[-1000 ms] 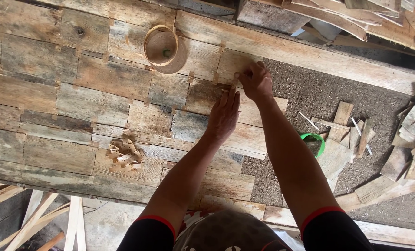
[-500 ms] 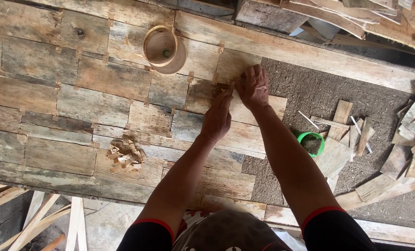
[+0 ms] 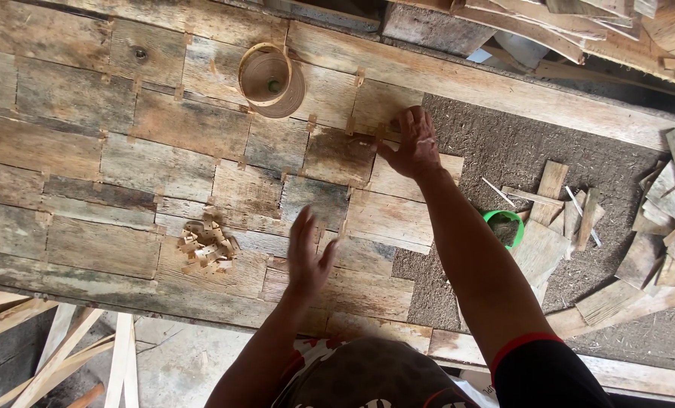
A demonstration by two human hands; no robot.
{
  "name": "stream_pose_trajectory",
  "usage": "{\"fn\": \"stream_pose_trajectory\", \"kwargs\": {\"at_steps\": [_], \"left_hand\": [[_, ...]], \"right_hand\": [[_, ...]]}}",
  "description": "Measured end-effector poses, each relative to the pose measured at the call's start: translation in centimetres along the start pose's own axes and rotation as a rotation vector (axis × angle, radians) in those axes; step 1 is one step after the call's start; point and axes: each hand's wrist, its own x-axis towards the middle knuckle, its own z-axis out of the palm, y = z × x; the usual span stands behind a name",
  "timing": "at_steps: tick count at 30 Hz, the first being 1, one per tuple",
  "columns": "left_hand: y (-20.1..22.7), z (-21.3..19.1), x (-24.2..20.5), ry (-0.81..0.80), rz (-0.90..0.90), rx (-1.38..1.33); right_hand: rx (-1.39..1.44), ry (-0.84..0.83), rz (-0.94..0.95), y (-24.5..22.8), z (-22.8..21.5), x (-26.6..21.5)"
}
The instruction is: The person is applying small wooden tiles to a larger wooden surface, trimming them with a utility knife and gluing them in place.
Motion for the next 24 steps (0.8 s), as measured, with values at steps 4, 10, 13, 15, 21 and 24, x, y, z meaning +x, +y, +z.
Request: {"fn": "stream_pose_trajectory", "kwargs": {"at_steps": [4, 10, 13, 15, 21, 24], "left_hand": [[-1.6, -6.6, -7.1, -0.087, -0.143, 0.170], [-4.4, -13.7, -15.3, 0.020, -0.207, 0.613], [-5.1, -14.9, -17.4, 0.119, -0.277, 0.619], [-6.9, -14.7, -18.6, 0.091, -0.340, 0.706], [-6.4, -15.2, -19.0, 0.037, -0.348, 0.626], [-6.3, -15.8, -19.2, 0.015, -0.312, 0.637]], "right_hand": [[0.049, 0.117, -0.090, 0.7, 0.5, -2.0], [0.042, 0.378, -0.164, -4.0, 0.8, -13.9], [0.083, 0.364, -0.075, -5.5, 2.1, -22.3], [0.069, 0.326, 0.070, -5.9, 3.4, -28.1], [0.037, 0.425, 0.320, -4.6, 4.5, -40.5], [-0.040, 0.492, 0.533, -0.4, 5.5, -44.3]]}}
